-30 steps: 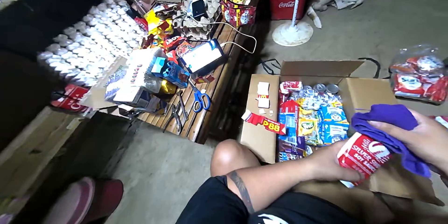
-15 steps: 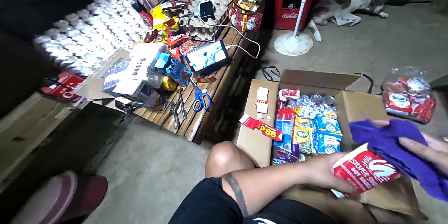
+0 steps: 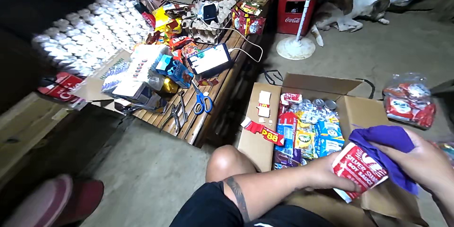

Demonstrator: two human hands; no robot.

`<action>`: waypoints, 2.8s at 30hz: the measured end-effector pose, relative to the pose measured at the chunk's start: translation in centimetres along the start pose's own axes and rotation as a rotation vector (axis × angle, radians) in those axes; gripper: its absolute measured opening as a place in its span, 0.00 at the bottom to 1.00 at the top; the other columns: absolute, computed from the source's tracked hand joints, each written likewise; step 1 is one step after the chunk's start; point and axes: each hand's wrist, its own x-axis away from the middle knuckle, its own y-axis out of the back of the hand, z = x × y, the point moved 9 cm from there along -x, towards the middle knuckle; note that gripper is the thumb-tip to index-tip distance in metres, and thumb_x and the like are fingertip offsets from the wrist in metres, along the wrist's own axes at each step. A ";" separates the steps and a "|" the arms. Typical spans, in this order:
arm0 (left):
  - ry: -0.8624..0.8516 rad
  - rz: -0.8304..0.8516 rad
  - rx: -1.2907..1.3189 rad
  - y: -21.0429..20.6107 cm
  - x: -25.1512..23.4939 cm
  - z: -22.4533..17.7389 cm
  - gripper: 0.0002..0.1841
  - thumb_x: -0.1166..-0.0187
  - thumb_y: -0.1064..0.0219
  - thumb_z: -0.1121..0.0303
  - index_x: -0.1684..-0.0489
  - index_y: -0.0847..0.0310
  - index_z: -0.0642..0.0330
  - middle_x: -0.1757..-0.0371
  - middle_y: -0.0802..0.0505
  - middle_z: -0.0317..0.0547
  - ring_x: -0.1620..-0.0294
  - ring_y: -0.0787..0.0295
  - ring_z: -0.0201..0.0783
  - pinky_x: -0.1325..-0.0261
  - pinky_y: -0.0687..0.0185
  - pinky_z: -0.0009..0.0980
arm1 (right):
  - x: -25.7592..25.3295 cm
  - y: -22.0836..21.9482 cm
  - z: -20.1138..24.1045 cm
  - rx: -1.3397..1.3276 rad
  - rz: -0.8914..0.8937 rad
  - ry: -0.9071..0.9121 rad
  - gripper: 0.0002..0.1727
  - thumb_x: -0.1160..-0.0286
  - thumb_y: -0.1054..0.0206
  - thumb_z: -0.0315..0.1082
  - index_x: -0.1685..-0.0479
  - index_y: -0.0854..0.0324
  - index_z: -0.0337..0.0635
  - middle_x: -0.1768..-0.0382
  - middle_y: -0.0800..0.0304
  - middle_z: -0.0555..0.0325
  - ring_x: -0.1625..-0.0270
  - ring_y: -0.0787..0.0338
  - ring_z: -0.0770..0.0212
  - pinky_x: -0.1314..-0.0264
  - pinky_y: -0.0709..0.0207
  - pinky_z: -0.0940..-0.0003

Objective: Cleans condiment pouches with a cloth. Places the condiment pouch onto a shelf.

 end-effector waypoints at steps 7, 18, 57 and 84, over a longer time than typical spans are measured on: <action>0.082 -0.032 0.178 0.1 0.4 0.2 0.22 0.12 0.47 0.69 0.24 0.36 0.71 0.43 0.13 0.50 0.47 0.14 0.32 0.37 0.18 0.35 | 0.5 -0.7 1.4 0.193 -0.144 0.344 0.29 0.42 0.28 0.47 0.47 0.16 0.32 0.56 0.08 0.38 0.52 0.09 0.43 0.49 0.20 0.38; 0.040 -0.055 0.096 0.3 -0.1 1.1 0.31 0.23 0.34 0.80 0.20 0.42 0.72 0.38 0.15 0.57 0.43 0.13 0.37 0.34 0.17 0.38 | 1.2 -2.2 2.2 0.223 -0.113 0.424 0.28 0.42 0.30 0.48 0.49 0.14 0.33 0.55 0.08 0.37 0.51 0.09 0.38 0.48 0.21 0.35; 0.022 -0.159 0.238 1.0 0.2 0.6 0.36 0.30 0.36 0.85 0.19 0.47 0.68 0.41 0.14 0.53 0.46 0.12 0.36 0.38 0.16 0.36 | 1.0 -3.9 1.0 0.087 -0.024 0.435 0.34 0.44 0.26 0.47 0.34 0.16 0.37 0.39 0.09 0.43 0.35 0.12 0.44 0.30 0.23 0.43; 0.027 -0.298 0.211 2.6 -0.3 1.8 0.45 0.33 0.31 0.84 0.14 0.57 0.67 0.35 0.17 0.56 0.38 0.15 0.37 0.33 0.18 0.35 | 2.3 -6.7 1.6 0.136 0.108 0.561 0.43 0.38 0.35 0.63 0.27 0.20 0.38 0.31 0.15 0.40 0.24 0.19 0.42 0.20 0.31 0.47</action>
